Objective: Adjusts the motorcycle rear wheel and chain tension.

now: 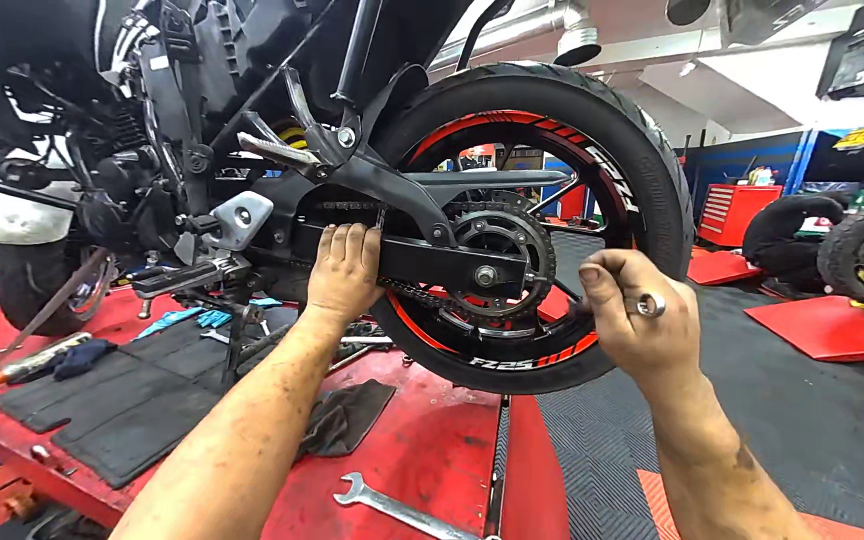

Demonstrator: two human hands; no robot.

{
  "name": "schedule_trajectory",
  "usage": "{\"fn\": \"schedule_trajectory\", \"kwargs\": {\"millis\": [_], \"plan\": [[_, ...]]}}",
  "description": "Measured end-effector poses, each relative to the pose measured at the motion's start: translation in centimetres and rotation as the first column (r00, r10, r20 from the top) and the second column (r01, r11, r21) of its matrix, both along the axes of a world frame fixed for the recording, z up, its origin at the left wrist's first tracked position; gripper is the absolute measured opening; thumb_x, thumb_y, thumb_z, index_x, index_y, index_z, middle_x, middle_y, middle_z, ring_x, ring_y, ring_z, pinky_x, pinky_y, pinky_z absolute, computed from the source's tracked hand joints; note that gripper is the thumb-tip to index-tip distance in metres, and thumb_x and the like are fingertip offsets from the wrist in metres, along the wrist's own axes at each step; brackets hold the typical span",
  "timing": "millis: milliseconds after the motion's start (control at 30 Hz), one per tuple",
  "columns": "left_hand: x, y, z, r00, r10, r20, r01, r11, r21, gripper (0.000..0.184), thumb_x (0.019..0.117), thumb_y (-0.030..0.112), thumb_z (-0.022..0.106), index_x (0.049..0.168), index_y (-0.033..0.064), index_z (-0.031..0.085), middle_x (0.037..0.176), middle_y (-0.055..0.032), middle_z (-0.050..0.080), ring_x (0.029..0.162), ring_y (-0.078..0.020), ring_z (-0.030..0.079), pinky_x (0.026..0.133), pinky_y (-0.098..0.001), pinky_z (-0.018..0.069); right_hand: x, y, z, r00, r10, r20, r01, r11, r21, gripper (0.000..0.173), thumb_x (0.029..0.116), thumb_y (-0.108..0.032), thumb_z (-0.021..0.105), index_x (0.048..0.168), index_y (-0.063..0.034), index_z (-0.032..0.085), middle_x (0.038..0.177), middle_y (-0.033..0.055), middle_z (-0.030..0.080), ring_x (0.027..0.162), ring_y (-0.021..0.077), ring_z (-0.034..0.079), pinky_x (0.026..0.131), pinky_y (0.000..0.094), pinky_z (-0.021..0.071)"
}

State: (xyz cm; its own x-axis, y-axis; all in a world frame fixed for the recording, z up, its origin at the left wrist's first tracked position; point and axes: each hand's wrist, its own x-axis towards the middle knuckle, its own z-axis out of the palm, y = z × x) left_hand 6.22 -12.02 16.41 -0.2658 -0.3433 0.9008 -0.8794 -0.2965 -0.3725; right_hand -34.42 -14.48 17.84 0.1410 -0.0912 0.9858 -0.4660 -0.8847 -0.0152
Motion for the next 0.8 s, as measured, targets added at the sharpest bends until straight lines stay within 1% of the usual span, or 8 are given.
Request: {"fn": "schedule_trajectory", "kwargs": {"millis": [100,167,233,300,500,667,733,800], "plan": [[0.0,0.0,-0.2,1.000,0.002,0.016,-0.002,1.000,-0.021,0.092,0.0617,0.037,0.087,0.138,-0.0002,0.051,0.134,-0.0245,0.059,0.129,-0.0431,0.056,0.114,-0.0590,0.0391,0.2,-2.0,-1.5,0.981,-0.107,-0.160,0.120,0.990,0.074,0.033,0.1064,-0.035,0.048,0.118,-0.0150,0.072,0.092,0.0026,0.072,0.082,0.0201,0.068,0.071,0.0444,0.0569],[0.0,0.0,-0.3,1.000,0.003,0.012,-0.003,1.000,-0.017,0.094,0.0607,0.036,0.087,0.139,-0.0002,0.050,0.135,-0.0247,0.058,0.129,-0.0435,0.055,0.114,-0.0595,0.0384,1.0,-4.7,-2.7,0.976,0.035,-0.217,0.009,0.980,0.200,0.030,0.1042,-0.030,0.053,0.126,-0.0186,0.070,0.098,-0.0010,0.074,0.080,0.0128,0.070,0.074,0.0407,0.0608],[-0.2,0.0,-0.3,1.000,0.014,0.000,-0.014,1.000,-0.013,0.096,0.0594,0.036,0.088,0.140,0.0000,0.050,0.136,-0.0244,0.058,0.130,-0.0432,0.055,0.115,-0.0594,0.0377,2.0,-6.6,-3.5,0.973,0.148,-0.177,-0.092,0.952,0.291,0.027,0.1009,-0.032,0.063,0.125,-0.0219,0.072,0.095,-0.0048,0.073,0.073,0.0077,0.064,0.070,0.0355,0.0572],[-0.2,0.1,-0.2,1.000,0.026,-0.004,-0.026,1.000,-0.012,0.097,0.0588,0.035,0.089,0.140,-0.0001,0.050,0.136,-0.0242,0.058,0.131,-0.0428,0.055,0.115,-0.0586,0.0379,2.8,-7.5,-3.7,0.974,0.174,-0.143,-0.126,0.948,0.293,0.025,0.0997,-0.033,0.064,0.121,-0.0224,0.073,0.087,-0.0070,0.072,0.068,0.0055,0.062,0.067,0.0334,0.0555],[-0.1,-0.1,-0.4,0.999,0.032,0.008,-0.032,0.999,-0.025,0.094,0.0602,0.034,0.088,0.140,0.0002,0.050,0.136,-0.0236,0.058,0.131,-0.0429,0.054,0.114,-0.0586,0.0384,3.5,-8.3,-3.5,0.964,0.095,-0.247,-0.046,0.979,0.198,0.029,0.1042,-0.035,0.050,0.120,-0.0191,0.068,0.074,-0.0040,0.065,0.059,0.0122,0.059,0.054,0.0394,0.0513],[-0.3,0.0,-0.3,0.999,0.039,0.000,-0.039,0.999,-0.015,0.097,0.0582,0.034,0.089,0.139,-0.0007,0.050,0.136,-0.0245,0.058,0.131,-0.0434,0.054,0.115,-0.0588,0.0377,3.8,-8.4,-3.6,0.959,0.082,-0.272,-0.020,0.974,0.225,0.033,0.1067,-0.038,0.046,0.114,-0.0160,0.070,0.078,-0.0003,0.068,0.066,0.0153,0.065,0.060,0.0415,0.0544],[-0.4,0.1,-0.3,0.999,0.048,-0.007,-0.048,0.999,-0.004,0.097,0.0594,0.036,0.089,0.140,-0.0004,0.049,0.137,-0.0238,0.057,0.132,-0.0429,0.053,0.115,-0.0584,0.0371,3.4,-7.5,-3.3,0.955,0.101,-0.278,-0.012,0.953,0.301,0.031,0.1070,-0.037,0.048,0.120,-0.0175,0.068,0.081,-0.0005,0.069,0.067,0.0151,0.065,0.061,0.0423,0.0555],[-0.4,0.2,-0.3,0.999,0.054,-0.008,-0.054,0.999,-0.002,0.097,0.0594,0.037,0.089,0.140,-0.0005,0.049,0.137,-0.0235,0.057,0.132,-0.0424,0.053,0.115,-0.0580,0.0373,3.1,-6.5,-3.1,0.957,0.128,-0.262,-0.006,0.906,0.423,0.036,0.1059,-0.038,0.051,0.136,-0.0209,0.060,0.081,-0.0019,0.068,0.065,0.0147,0.063,0.062,0.0434,0.0563]]}}
